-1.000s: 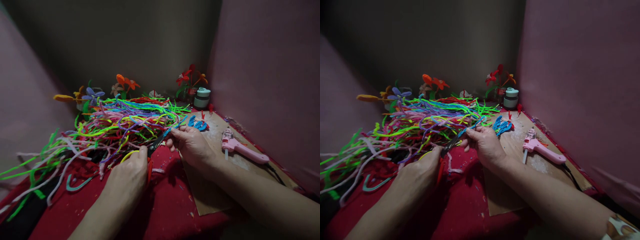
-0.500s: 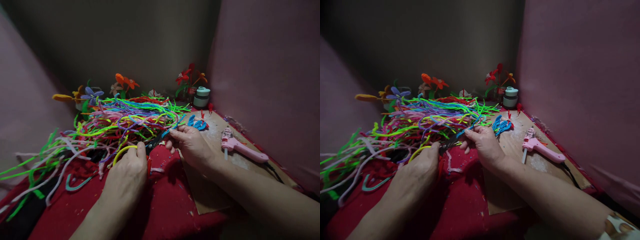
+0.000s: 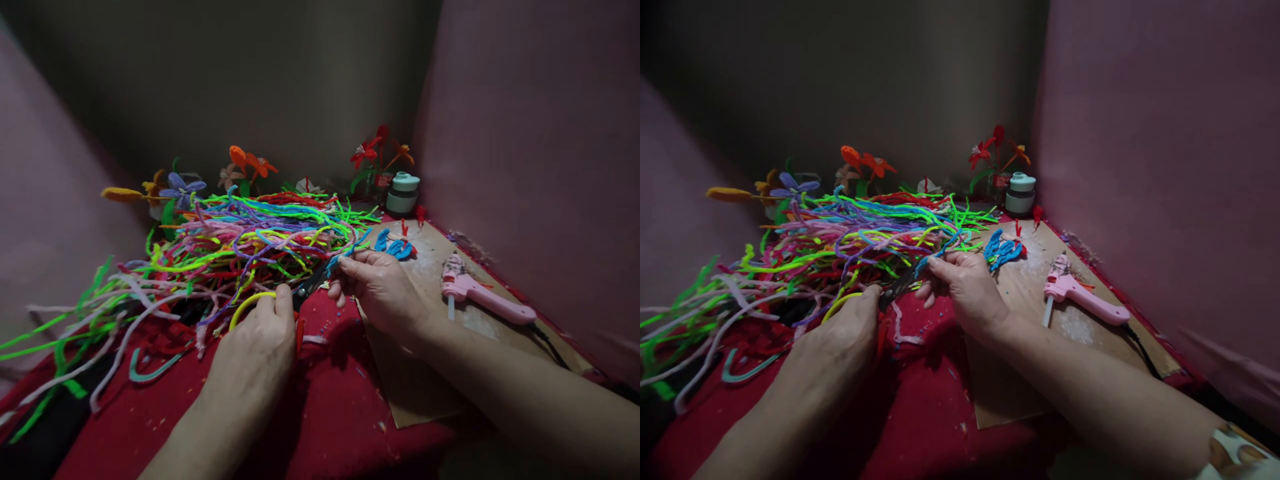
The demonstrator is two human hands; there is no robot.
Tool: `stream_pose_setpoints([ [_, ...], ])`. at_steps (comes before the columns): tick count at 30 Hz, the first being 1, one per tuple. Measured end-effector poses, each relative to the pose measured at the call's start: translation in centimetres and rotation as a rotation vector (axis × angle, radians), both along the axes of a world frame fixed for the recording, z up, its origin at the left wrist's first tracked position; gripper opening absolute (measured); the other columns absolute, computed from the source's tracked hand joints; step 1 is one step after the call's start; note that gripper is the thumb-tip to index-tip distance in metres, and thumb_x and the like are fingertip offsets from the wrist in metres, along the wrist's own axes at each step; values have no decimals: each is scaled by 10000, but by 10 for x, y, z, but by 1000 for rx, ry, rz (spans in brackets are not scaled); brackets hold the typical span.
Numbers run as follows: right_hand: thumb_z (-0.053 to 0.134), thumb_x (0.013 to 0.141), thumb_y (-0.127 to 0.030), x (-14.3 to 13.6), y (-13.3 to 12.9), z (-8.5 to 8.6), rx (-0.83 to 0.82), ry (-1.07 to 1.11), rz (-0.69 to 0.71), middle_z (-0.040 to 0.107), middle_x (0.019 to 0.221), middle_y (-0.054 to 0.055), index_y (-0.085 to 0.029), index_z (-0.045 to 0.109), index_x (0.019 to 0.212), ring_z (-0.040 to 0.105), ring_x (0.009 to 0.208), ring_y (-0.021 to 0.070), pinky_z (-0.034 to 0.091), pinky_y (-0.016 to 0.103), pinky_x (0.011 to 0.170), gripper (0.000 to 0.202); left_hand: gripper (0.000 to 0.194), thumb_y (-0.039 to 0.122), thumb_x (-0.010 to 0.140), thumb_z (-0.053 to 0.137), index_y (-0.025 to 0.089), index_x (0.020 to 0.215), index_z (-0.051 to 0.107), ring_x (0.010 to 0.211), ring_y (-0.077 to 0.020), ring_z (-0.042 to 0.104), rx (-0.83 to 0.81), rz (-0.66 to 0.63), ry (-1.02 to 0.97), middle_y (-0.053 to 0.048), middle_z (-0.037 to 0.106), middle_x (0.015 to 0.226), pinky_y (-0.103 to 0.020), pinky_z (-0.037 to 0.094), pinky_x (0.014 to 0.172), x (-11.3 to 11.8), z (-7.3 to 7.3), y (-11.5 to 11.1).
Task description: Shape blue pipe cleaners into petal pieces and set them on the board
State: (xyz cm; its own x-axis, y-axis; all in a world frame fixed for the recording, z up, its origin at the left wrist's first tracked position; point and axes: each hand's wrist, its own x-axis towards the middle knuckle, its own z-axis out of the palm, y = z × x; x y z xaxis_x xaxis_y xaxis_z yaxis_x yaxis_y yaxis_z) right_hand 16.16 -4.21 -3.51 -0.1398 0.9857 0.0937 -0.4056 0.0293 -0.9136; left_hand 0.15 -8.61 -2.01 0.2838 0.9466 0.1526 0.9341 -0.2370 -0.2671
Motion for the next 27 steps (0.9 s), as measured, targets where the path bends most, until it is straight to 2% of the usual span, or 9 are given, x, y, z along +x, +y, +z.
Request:
stream_pose_setpoints([
  [6,514,782,-193,0,0,-2,25,22,50,609,518,44,-121,594,629,555,450,116,434,246,468,187,369,20,835,303,84,1139,502,786,-232,657,-16,30,3,-130,618,937,-323,542,600,-1,-2,2],
  [16,542,759,-225,-1,0,-1,30,31,86,612,512,28,-123,578,633,557,439,105,442,221,451,166,394,4,814,304,73,1140,515,723,-217,645,77,-13,55,-125,621,879,-312,527,587,-4,-1,-3],
  [27,550,762,-215,-1,1,-4,46,16,85,622,542,24,-130,569,651,571,464,99,460,211,446,141,376,22,818,300,93,1118,514,718,-209,646,34,10,42,-131,618,886,-291,521,569,-2,-1,-1],
])
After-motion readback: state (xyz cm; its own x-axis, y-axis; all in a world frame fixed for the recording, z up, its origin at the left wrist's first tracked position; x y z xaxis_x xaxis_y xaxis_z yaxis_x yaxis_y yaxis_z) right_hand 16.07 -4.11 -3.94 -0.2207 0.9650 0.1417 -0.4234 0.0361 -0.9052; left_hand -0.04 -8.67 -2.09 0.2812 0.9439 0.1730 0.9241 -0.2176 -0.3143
